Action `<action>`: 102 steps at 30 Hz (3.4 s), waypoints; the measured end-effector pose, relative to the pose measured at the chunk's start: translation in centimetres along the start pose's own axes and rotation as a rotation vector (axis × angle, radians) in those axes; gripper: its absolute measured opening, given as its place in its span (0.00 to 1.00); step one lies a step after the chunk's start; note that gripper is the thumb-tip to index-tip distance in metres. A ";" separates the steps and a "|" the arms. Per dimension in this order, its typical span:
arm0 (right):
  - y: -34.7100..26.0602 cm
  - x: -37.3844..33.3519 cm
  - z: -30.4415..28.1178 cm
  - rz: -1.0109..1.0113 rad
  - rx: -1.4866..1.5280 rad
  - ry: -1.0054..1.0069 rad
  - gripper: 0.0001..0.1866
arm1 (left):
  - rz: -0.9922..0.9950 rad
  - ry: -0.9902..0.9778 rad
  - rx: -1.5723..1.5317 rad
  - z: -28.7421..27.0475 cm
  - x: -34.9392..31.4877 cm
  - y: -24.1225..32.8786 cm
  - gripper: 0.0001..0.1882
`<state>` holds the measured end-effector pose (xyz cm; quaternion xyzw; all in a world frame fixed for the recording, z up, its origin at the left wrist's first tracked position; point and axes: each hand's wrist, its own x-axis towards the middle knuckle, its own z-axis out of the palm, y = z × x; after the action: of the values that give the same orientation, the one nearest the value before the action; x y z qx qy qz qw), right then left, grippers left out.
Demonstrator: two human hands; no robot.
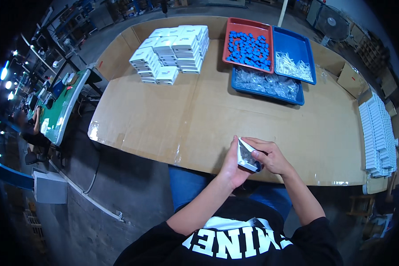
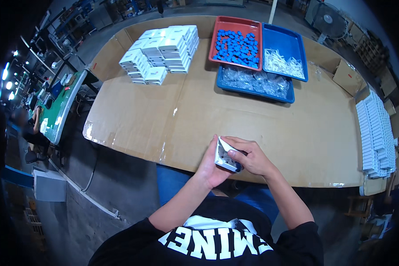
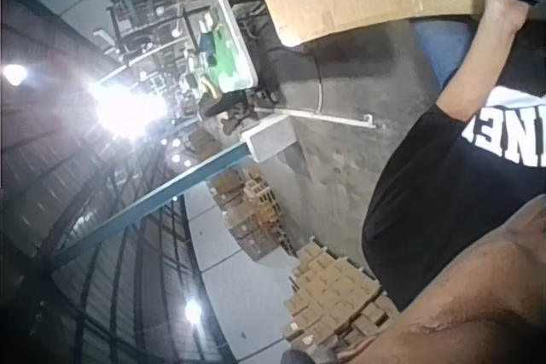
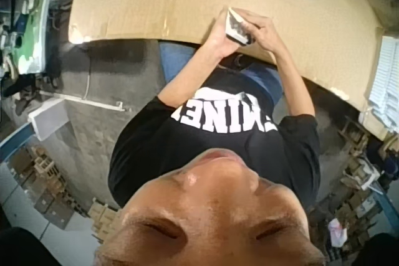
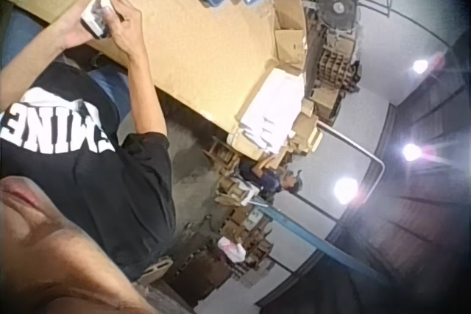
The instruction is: Assemble small plastic components and package them into small white boxes.
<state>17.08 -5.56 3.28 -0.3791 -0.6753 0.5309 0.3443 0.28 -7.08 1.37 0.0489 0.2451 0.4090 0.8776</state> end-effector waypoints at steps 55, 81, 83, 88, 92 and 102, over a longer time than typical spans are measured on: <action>-5.6 -5.3 -0.4 -0.008 0.304 0.175 0.29 | 0.294 -0.325 0.920 2.4 -5.4 4.3 0.23; -4.2 -3.8 -1.3 -0.096 0.239 0.521 0.28 | 0.751 -0.072 0.799 1.4 -2.8 3.7 0.28; -4.1 -4.3 -0.9 -0.066 0.306 0.481 0.29 | 0.632 -0.204 0.911 1.5 -2.9 3.3 0.26; -2.1 -4.3 1.5 -0.108 0.549 0.528 0.29 | 0.587 -0.257 0.932 2.3 -2.4 1.2 0.25; -3.2 -5.7 1.3 -0.181 0.429 0.475 0.23 | 0.600 -0.239 0.712 2.7 -3.7 1.4 0.28; -4.8 -6.2 0.9 -0.394 0.234 0.385 0.19 | 0.633 -0.455 0.867 2.7 -5.1 2.0 0.22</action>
<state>18.53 -12.18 7.41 -0.2921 -0.5924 0.4463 0.6037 -2.62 -9.22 6.26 0.5613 0.1689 0.4928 0.6431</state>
